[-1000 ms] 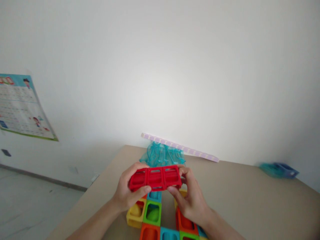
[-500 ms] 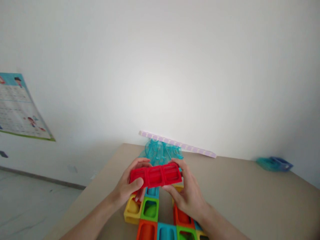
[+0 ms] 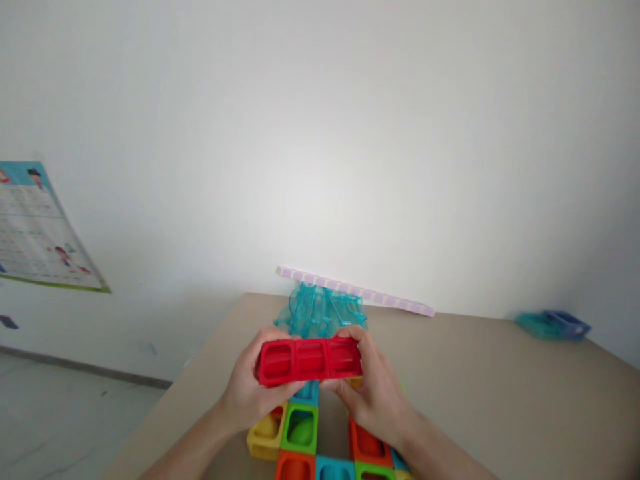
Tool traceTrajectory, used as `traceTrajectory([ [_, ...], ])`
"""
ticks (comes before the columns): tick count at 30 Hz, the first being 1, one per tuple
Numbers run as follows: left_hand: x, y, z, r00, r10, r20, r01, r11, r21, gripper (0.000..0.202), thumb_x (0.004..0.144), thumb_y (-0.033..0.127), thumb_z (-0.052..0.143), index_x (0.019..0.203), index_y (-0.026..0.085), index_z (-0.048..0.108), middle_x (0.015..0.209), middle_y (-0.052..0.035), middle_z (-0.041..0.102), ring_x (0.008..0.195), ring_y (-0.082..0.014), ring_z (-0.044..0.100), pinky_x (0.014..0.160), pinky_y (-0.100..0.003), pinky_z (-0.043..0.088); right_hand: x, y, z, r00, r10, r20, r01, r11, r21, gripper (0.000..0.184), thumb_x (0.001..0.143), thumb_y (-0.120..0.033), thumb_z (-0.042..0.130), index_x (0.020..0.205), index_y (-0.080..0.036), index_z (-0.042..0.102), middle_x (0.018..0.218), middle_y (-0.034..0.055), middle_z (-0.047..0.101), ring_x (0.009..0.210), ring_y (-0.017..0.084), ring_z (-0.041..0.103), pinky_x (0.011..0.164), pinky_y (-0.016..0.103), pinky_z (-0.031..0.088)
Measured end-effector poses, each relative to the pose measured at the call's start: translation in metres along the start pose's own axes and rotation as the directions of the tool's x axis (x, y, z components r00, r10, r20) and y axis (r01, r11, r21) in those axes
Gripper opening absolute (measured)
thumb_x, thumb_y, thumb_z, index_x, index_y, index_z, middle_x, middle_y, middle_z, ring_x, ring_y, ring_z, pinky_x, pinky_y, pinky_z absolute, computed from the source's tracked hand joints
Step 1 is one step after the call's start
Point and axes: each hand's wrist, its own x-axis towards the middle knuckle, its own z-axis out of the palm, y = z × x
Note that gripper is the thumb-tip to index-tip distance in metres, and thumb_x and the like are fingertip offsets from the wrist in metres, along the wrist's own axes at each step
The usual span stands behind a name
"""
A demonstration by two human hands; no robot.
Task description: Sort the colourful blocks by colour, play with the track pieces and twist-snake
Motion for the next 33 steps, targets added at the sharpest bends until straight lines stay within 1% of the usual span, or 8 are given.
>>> traceTrajectory([
  [4, -0.003, -0.001, -0.002, 0.999, -0.045, -0.013, 0.046, 0.999, 0.017, 0.060, 0.069, 0.024, 0.078, 0.121, 0.024, 0.048, 0.104, -0.0037, 0.065, 0.086, -0.0200, 0.068, 0.075, -0.028, 0.057, -0.002, -0.002, -0.001, 1.000, -0.008, 0.010, 0.008, 1.000, -0.016, 0.050, 0.086, -0.044, 0.064, 0.124, -0.025, 0.038, 0.107, 0.0072, 0.064, 0.093, 0.025, 0.063, 0.080, 0.037, 0.051],
  [8, -0.005, -0.007, -0.001, 0.995, -0.086, 0.050, 0.090, 0.994, -0.067, 0.085, 0.070, 0.024, 0.077, 0.141, 0.027, 0.030, 0.118, -0.0084, 0.062, 0.101, -0.0246, 0.067, 0.084, -0.033, 0.057, -0.002, -0.002, -0.001, 0.999, 0.041, 0.003, -0.041, 0.999, -0.009, 0.034, 0.095, -0.041, 0.048, 0.125, -0.026, 0.041, 0.108, 0.0062, 0.066, 0.095, 0.023, 0.064, 0.081, 0.035, 0.050],
  [11, -0.005, -0.012, 0.000, 0.996, -0.050, 0.077, 0.057, 0.994, -0.089, 0.077, 0.068, 0.022, 0.079, 0.133, 0.026, 0.039, 0.123, -0.0098, 0.060, 0.101, -0.0256, 0.067, 0.084, -0.034, 0.057, 0.000, -0.001, -0.001, 0.992, 0.127, -0.006, -0.126, 0.992, 0.026, 0.029, 0.098, -0.042, 0.041, 0.121, -0.024, 0.045, 0.100, 0.0054, 0.068, 0.088, 0.023, 0.065, 0.076, 0.034, 0.050],
  [14, -0.005, -0.012, 0.000, 0.998, -0.037, 0.051, 0.039, 0.998, -0.041, 0.054, 0.067, 0.022, 0.080, 0.114, 0.023, 0.052, 0.107, -0.0059, 0.067, 0.085, -0.0217, 0.070, 0.074, -0.031, 0.058, 0.000, 0.000, -0.001, 0.984, 0.174, 0.029, -0.176, 0.982, 0.068, 0.029, 0.099, -0.044, 0.036, 0.118, -0.025, 0.046, 0.093, 0.0035, 0.068, 0.081, 0.022, 0.065, 0.072, 0.034, 0.049],
  [16, -0.003, -0.009, 0.000, 0.999, -0.035, 0.033, 0.036, 0.999, -0.028, 0.049, 0.065, 0.024, 0.082, 0.106, 0.021, 0.055, 0.097, -0.0033, 0.069, 0.078, -0.0200, 0.070, 0.068, -0.029, 0.058, 0.000, 0.000, -0.002, 0.985, 0.172, 0.032, -0.174, 0.981, 0.080, 0.029, 0.101, -0.043, 0.032, 0.118, -0.025, 0.046, 0.093, 0.0031, 0.067, 0.081, 0.021, 0.064, 0.073, 0.034, 0.048],
  [19, -0.001, -0.005, 0.000, 0.998, -0.057, -0.007, 0.057, 0.998, -0.028, 0.049, 0.061, 0.025, 0.084, 0.102, 0.021, 0.058, 0.092, -0.0021, 0.071, 0.075, -0.0207, 0.070, 0.065, -0.029, 0.058, -0.001, -0.001, -0.003, 0.995, 0.100, 0.019, -0.101, 0.992, 0.077, 0.028, 0.100, -0.042, 0.033, 0.120, -0.025, 0.044, 0.099, 0.0048, 0.063, 0.088, 0.022, 0.062, 0.077, 0.035, 0.047],
  [27, -0.002, -0.012, -0.001, 0.998, 0.028, -0.060, -0.030, 0.999, -0.026, 0.047, 0.057, 0.023, 0.085, 0.098, 0.022, 0.061, 0.089, -0.0006, 0.071, 0.076, -0.0215, 0.069, 0.068, -0.030, 0.058, 0.004, -0.004, -0.006, 0.984, -0.179, -0.021, 0.179, 0.984, -0.023, 0.052, 0.080, -0.046, 0.071, 0.119, -0.024, 0.046, 0.114, 0.0096, 0.056, 0.104, 0.028, 0.053, 0.091, 0.043, 0.044],
  [33, -0.003, -0.013, 0.003, 0.999, 0.003, -0.050, -0.004, 1.000, -0.013, 0.053, 0.064, 0.026, 0.082, 0.109, 0.023, 0.055, 0.098, -0.0020, 0.070, 0.082, -0.0206, 0.069, 0.073, -0.030, 0.057, 0.009, -0.006, -0.011, 0.975, -0.221, -0.037, 0.212, 0.963, -0.169, 0.041, 0.082, -0.043, 0.070, 0.115, -0.024, 0.052, 0.107, 0.0090, 0.062, 0.099, 0.028, 0.056, 0.086, 0.043, 0.045],
])
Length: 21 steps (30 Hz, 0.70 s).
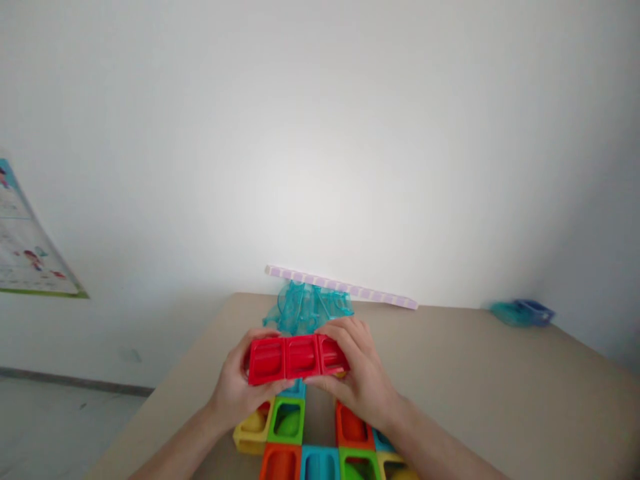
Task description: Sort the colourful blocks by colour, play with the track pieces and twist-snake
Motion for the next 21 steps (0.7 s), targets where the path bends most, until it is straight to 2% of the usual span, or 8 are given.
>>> traceTrajectory([
  [2, 0.000, -0.001, 0.001, 0.999, -0.047, 0.013, 0.047, 0.999, -0.002, 0.055, 0.075, 0.029, 0.075, 0.122, 0.023, 0.047, 0.098, -0.0032, 0.068, 0.078, -0.0180, 0.068, 0.071, -0.029, 0.056, 0.001, 0.004, -0.005, 0.999, 0.029, -0.040, -0.031, 0.999, -0.036, 0.040, 0.082, -0.043, 0.070, 0.113, -0.024, 0.054, 0.107, 0.0091, 0.062, 0.099, 0.027, 0.057, 0.085, 0.042, 0.046],
  [4, 0.001, -0.002, 0.000, 0.995, -0.073, 0.063, 0.073, 0.997, 0.003, 0.052, 0.084, 0.031, 0.065, 0.129, 0.023, 0.040, 0.091, -0.0020, 0.066, 0.065, -0.0139, 0.063, 0.063, -0.026, 0.053, -0.003, 0.014, -0.013, 0.993, 0.083, -0.088, -0.089, 0.994, -0.062, 0.039, 0.082, -0.042, 0.071, 0.113, -0.024, 0.055, 0.107, 0.0092, 0.063, 0.099, 0.027, 0.058, 0.085, 0.041, 0.047],
  [8, 0.003, -0.007, -0.002, 0.990, -0.028, 0.137, 0.024, 0.999, 0.028, 0.037, 0.091, 0.032, 0.056, 0.124, 0.020, 0.044, 0.081, 0.0006, 0.061, 0.057, -0.0111, 0.057, 0.057, -0.024, 0.048, -0.040, 0.059, -0.046, 0.958, 0.218, -0.186, -0.245, 0.960, -0.135, 0.039, 0.082, -0.047, 0.069, 0.110, -0.022, 0.057, 0.102, 0.0091, 0.064, 0.091, 0.026, 0.062, 0.078, 0.038, 0.052],
  [10, 0.004, -0.008, -0.002, 0.990, -0.023, 0.137, 0.021, 1.000, 0.019, 0.034, 0.091, 0.032, 0.056, 0.121, 0.020, 0.046, 0.080, 0.0008, 0.060, 0.057, -0.0111, 0.056, 0.057, -0.024, 0.048, -0.069, 0.089, -0.071, 0.947, 0.264, -0.181, -0.299, 0.931, -0.210, 0.038, 0.082, -0.049, 0.066, 0.107, -0.022, 0.059, 0.100, 0.0095, 0.064, 0.088, 0.026, 0.063, 0.077, 0.039, 0.053],
  [14, 0.005, -0.009, -0.001, 0.994, -0.053, 0.096, 0.055, 0.998, -0.012, 0.041, 0.089, 0.031, 0.059, 0.126, 0.021, 0.042, 0.081, 0.0012, 0.061, 0.055, -0.0109, 0.055, 0.052, -0.023, 0.045, -0.115, 0.135, -0.116, 0.934, 0.358, -0.023, -0.337, 0.856, -0.392, 0.042, 0.082, -0.055, 0.063, 0.106, -0.020, 0.064, 0.104, 0.0132, 0.065, 0.096, 0.030, 0.063, 0.084, 0.044, 0.052],
  [17, 0.004, -0.010, -0.001, 0.996, -0.054, 0.076, 0.057, 0.998, -0.030, 0.043, 0.090, 0.030, 0.058, 0.128, 0.022, 0.039, 0.081, 0.0018, 0.060, 0.053, -0.0101, 0.054, 0.051, -0.023, 0.045, -0.121, 0.143, -0.130, 0.925, 0.380, 0.021, -0.330, 0.828, -0.453, 0.045, 0.080, -0.051, 0.066, 0.113, -0.021, 0.066, 0.117, 0.0157, 0.062, 0.109, 0.035, 0.058, 0.093, 0.054, 0.046],
  [21, 0.004, -0.012, -0.003, 0.993, -0.037, 0.110, 0.040, 0.999, -0.026, 0.033, 0.091, 0.030, 0.056, 0.122, 0.021, 0.045, 0.083, 0.0014, 0.059, 0.055, -0.0104, 0.055, 0.056, -0.024, 0.047, -0.107, 0.123, -0.116, 0.950, 0.304, 0.071, -0.209, 0.787, -0.580, 0.056, 0.083, -0.042, 0.061, 0.135, -0.024, 0.053, 0.141, 0.0165, 0.049, 0.130, 0.039, 0.042, 0.106, 0.068, 0.020],
])
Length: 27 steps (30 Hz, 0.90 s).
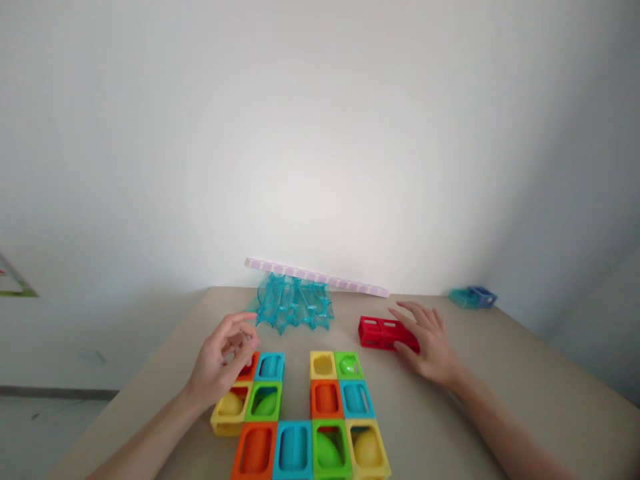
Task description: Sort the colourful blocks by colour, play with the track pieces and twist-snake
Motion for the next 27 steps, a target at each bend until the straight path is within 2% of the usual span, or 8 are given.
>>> traceTrajectory([
  [2, 0.000, 0.000, 0.000, 1.000, 0.009, 0.021, -0.009, 1.000, 0.012, 0.032, 0.091, 0.030, 0.056, 0.120, 0.021, 0.047, 0.082, 0.0012, 0.060, 0.056, -0.0110, 0.055, 0.056, -0.025, 0.047, 0.004, -0.019, 0.002, 0.998, -0.045, 0.034, 0.046, 0.998, -0.036, 0.051, 0.088, -0.042, 0.056, 0.136, -0.026, 0.051, 0.143, 0.0148, 0.048, 0.132, 0.036, 0.041, 0.108, 0.069, 0.013],
  [5, 0.001, -0.001, 0.000, 1.000, 0.010, 0.019, -0.010, 1.000, 0.027, 0.036, 0.091, 0.031, 0.057, 0.123, 0.021, 0.044, 0.082, 0.0012, 0.060, 0.056, -0.0114, 0.056, 0.055, -0.025, 0.046, 0.009, -0.034, 0.007, 0.992, -0.040, 0.119, 0.039, 0.999, 0.009, 0.044, 0.091, -0.046, 0.054, 0.132, -0.031, 0.053, 0.137, 0.0094, 0.056, 0.126, 0.030, 0.050, 0.109, 0.067, 0.014],
  [10, 0.001, -0.003, -0.002, 1.000, -0.004, 0.030, 0.003, 0.999, 0.037, 0.036, 0.092, 0.030, 0.055, 0.124, 0.022, 0.042, 0.082, 0.0010, 0.060, 0.056, -0.0114, 0.056, 0.057, -0.026, 0.048, 0.004, -0.014, 0.000, 0.986, 0.132, 0.106, -0.131, 0.991, -0.015, 0.042, 0.093, -0.051, 0.047, 0.120, -0.021, 0.058, 0.119, 0.0126, 0.066, 0.115, 0.031, 0.058, 0.107, 0.067, 0.020],
  [13, 0.000, -0.002, -0.002, 0.999, -0.004, 0.040, 0.002, 0.999, 0.045, 0.035, 0.092, 0.031, 0.054, 0.124, 0.022, 0.042, 0.082, 0.0011, 0.059, 0.056, -0.0114, 0.056, 0.057, -0.026, 0.048, -0.006, -0.004, -0.009, 0.974, 0.211, 0.088, -0.206, 0.977, -0.060, 0.051, 0.092, -0.054, 0.046, 0.127, -0.018, 0.055, 0.118, 0.0149, 0.065, 0.114, 0.036, 0.056, 0.104, 0.073, 0.017],
  [15, 0.000, -0.001, -0.002, 0.999, -0.003, 0.045, 0.000, 0.998, 0.062, 0.035, 0.092, 0.031, 0.054, 0.124, 0.023, 0.043, 0.081, 0.0012, 0.059, 0.057, -0.0114, 0.055, 0.057, -0.026, 0.048, -0.009, -0.010, -0.012, 0.968, 0.236, 0.081, -0.226, 0.968, -0.110, 0.057, 0.092, -0.056, 0.045, 0.137, -0.021, 0.048, 0.123, 0.0151, 0.062, 0.117, 0.037, 0.053, 0.102, 0.075, 0.014],
  [18, 0.000, 0.000, -0.002, 0.999, 0.003, 0.049, -0.007, 0.997, 0.083, 0.035, 0.092, 0.031, 0.054, 0.124, 0.023, 0.043, 0.081, 0.0015, 0.060, 0.057, -0.0114, 0.055, 0.057, -0.025, 0.047, -0.002, -0.037, -0.008, 0.971, 0.216, 0.103, -0.194, 0.963, -0.190, 0.057, 0.093, -0.057, 0.041, 0.141, -0.026, 0.042, 0.133, 0.0133, 0.055, 0.124, 0.035, 0.047, 0.104, 0.073, 0.012],
  [22, -0.001, -0.002, -0.002, 0.999, 0.009, 0.050, -0.013, 0.996, 0.083, 0.036, 0.092, 0.032, 0.054, 0.125, 0.023, 0.042, 0.082, 0.0012, 0.060, 0.057, -0.0116, 0.055, 0.056, -0.025, 0.047, 0.011, -0.071, 0.001, 0.954, 0.273, 0.124, -0.222, 0.921, -0.319, 0.043, 0.095, -0.047, 0.041, 0.126, -0.020, 0.053, 0.120, 0.0118, 0.060, 0.116, 0.031, 0.051, 0.108, 0.063, 0.012],
  [27, -0.001, -0.004, -0.003, 0.999, -0.008, 0.048, 0.005, 0.997, 0.073, 0.036, 0.093, 0.032, 0.054, 0.126, 0.023, 0.042, 0.080, 0.0016, 0.059, 0.056, -0.0114, 0.055, 0.055, -0.025, 0.048, 0.007, -0.065, -0.007, 0.918, 0.381, 0.107, -0.307, 0.856, -0.416, 0.024, 0.090, -0.028, 0.046, 0.102, -0.013, 0.060, 0.102, 0.0160, 0.063, 0.102, 0.033, 0.055, 0.096, 0.052, 0.029],
])
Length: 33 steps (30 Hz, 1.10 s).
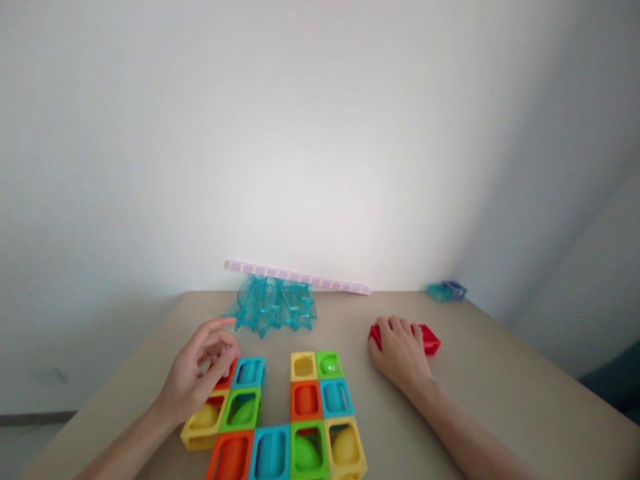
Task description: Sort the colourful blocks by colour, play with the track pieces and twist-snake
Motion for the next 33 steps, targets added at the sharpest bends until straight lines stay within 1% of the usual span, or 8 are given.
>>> traceTrajectory([
  [5, 0.000, 0.000, 0.000, 1.000, 0.000, 0.005, 0.000, 1.000, 0.014, 0.034, 0.092, 0.032, 0.054, 0.124, 0.024, 0.043, 0.080, 0.0021, 0.060, 0.056, -0.0112, 0.055, 0.056, -0.024, 0.047, -0.005, 0.023, -0.004, 0.996, 0.061, 0.063, -0.056, 0.996, -0.076, 0.020, 0.082, -0.020, 0.050, 0.095, -0.011, 0.062, 0.098, 0.0174, 0.066, 0.099, 0.035, 0.057, 0.090, 0.047, 0.032],
  [13, 0.002, 0.001, 0.001, 1.000, 0.022, 0.017, -0.023, 0.999, 0.030, 0.030, 0.093, 0.030, 0.053, 0.122, 0.025, 0.046, 0.081, 0.0024, 0.059, 0.058, -0.0112, 0.056, 0.057, -0.025, 0.046, -0.007, 0.029, -0.006, 0.989, 0.067, 0.129, -0.052, 0.992, -0.119, 0.020, 0.080, -0.016, 0.050, 0.091, -0.009, 0.066, 0.095, 0.0196, 0.069, 0.098, 0.038, 0.060, 0.086, 0.047, 0.036],
  [18, 0.000, 0.000, 0.000, 0.999, 0.035, 0.008, -0.035, 0.999, 0.037, 0.025, 0.092, 0.030, 0.054, 0.116, 0.022, 0.052, 0.082, 0.0004, 0.060, 0.062, -0.0122, 0.055, 0.060, -0.025, 0.046, -0.010, 0.029, -0.010, 0.992, 0.080, 0.097, -0.068, 0.991, -0.118, 0.028, 0.081, -0.016, 0.050, 0.103, -0.009, 0.066, 0.103, 0.0200, 0.066, 0.099, 0.039, 0.060, 0.090, 0.057, 0.034],
  [21, 0.000, 0.000, -0.003, 0.997, 0.077, -0.026, -0.077, 0.997, 0.003, 0.019, 0.090, 0.029, 0.055, 0.107, 0.020, 0.059, 0.087, -0.0034, 0.061, 0.077, -0.0168, 0.059, 0.069, -0.027, 0.047, -0.010, 0.013, -0.021, 0.999, -0.024, -0.041, 0.028, 0.996, 0.082, 0.032, 0.083, -0.014, 0.046, 0.110, -0.012, 0.064, 0.114, 0.0165, 0.063, 0.105, 0.033, 0.058, 0.097, 0.051, 0.035],
  [24, 0.002, 0.000, -0.009, 0.987, 0.154, 0.041, -0.153, 0.988, -0.034, 0.016, 0.088, 0.029, 0.055, 0.094, 0.018, 0.065, 0.094, -0.0075, 0.062, 0.089, -0.0221, 0.059, 0.073, -0.029, 0.046, -0.009, -0.022, -0.039, 0.971, -0.217, -0.100, 0.238, 0.899, 0.367, 0.029, 0.083, -0.010, 0.042, 0.102, -0.014, 0.064, 0.109, 0.0124, 0.064, 0.106, 0.025, 0.058, 0.094, 0.035, 0.042],
  [29, 0.008, -0.005, -0.015, 0.983, 0.157, 0.099, -0.154, 0.987, -0.036, 0.016, 0.084, 0.026, 0.054, 0.090, 0.017, 0.067, 0.099, -0.0099, 0.063, 0.100, -0.0267, 0.056, 0.091, -0.038, 0.041, 0.005, -0.080, -0.082, 0.875, -0.430, 0.224, 0.322, 0.860, 0.396, 0.035, 0.080, -0.011, 0.048, 0.110, -0.014, 0.065, 0.105, 0.0139, 0.068, 0.103, 0.028, 0.064, 0.088, 0.037, 0.047],
  [31, 0.009, -0.007, -0.016, 0.987, 0.118, 0.108, -0.112, 0.992, -0.061, 0.018, 0.084, 0.026, 0.054, 0.092, 0.018, 0.066, 0.101, -0.0104, 0.063, 0.102, -0.0275, 0.055, 0.091, -0.038, 0.040, 0.011, -0.088, -0.098, 0.808, -0.495, 0.319, 0.356, 0.843, 0.404, 0.041, 0.077, -0.014, 0.055, 0.117, -0.017, 0.063, 0.108, 0.0140, 0.069, 0.103, 0.029, 0.065, 0.085, 0.037, 0.049],
  [33, 0.009, -0.006, -0.016, 0.984, 0.100, 0.147, -0.088, 0.993, -0.084, 0.021, 0.084, 0.031, 0.054, 0.093, 0.018, 0.067, 0.100, -0.0107, 0.063, 0.099, -0.0277, 0.056, 0.088, -0.038, 0.042, 0.014, -0.086, -0.108, 0.778, -0.502, 0.377, 0.346, 0.844, 0.410, 0.051, 0.073, -0.015, 0.060, 0.124, -0.020, 0.060, 0.112, 0.0140, 0.069, 0.105, 0.030, 0.066, 0.083, 0.036, 0.050],
])
